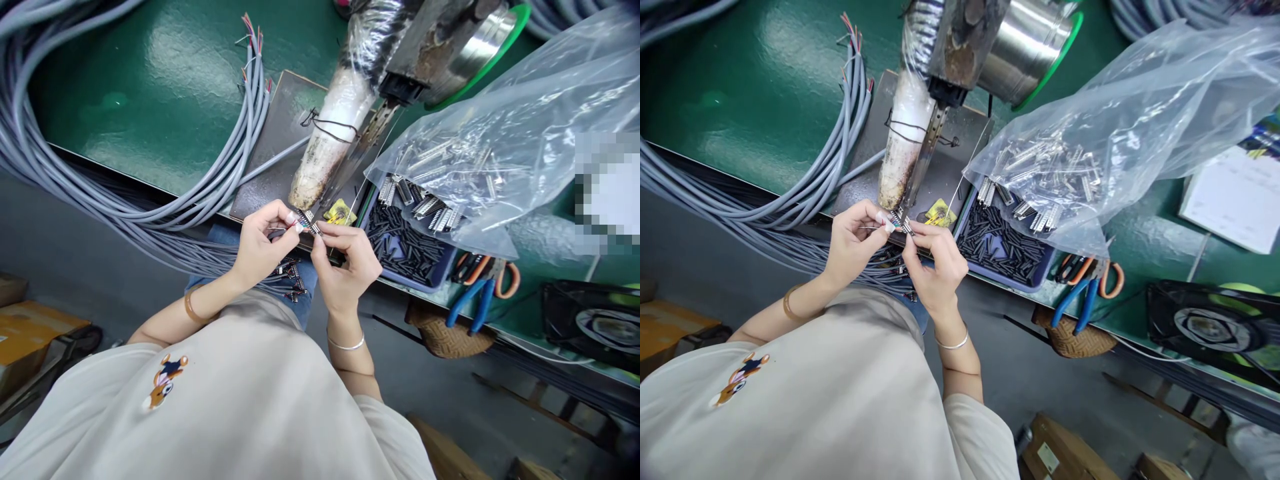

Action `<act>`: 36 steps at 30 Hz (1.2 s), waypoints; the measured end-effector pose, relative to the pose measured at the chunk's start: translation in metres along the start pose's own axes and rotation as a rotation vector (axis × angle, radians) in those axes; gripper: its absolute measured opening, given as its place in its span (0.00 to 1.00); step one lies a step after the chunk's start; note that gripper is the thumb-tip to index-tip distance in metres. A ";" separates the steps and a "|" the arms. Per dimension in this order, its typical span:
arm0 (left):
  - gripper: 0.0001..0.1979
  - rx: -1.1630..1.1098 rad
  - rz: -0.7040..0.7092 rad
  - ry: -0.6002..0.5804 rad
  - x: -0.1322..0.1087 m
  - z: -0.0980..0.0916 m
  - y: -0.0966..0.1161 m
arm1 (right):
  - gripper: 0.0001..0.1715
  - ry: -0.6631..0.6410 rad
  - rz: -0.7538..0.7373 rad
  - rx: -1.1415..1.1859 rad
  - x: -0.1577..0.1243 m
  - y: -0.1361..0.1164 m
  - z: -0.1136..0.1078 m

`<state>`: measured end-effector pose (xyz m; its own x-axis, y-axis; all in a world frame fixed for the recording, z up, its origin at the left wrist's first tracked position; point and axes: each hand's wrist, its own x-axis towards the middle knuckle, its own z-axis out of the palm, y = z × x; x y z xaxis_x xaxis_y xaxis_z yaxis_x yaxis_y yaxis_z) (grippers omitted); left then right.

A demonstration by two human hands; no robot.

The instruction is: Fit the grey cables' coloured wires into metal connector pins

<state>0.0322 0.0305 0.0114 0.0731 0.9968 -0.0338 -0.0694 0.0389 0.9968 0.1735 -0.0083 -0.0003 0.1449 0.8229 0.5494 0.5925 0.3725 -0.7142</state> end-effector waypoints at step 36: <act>0.09 -0.189 -0.085 -0.263 -0.028 -0.018 0.004 | 0.11 -0.133 0.052 -0.121 -0.009 -0.024 -0.032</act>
<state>0.0121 0.0040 0.0151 0.3388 0.9381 -0.0718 -0.2338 0.1579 0.9594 0.1834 -0.0380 0.0258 0.0766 0.8921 0.4454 0.6790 0.2804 -0.6785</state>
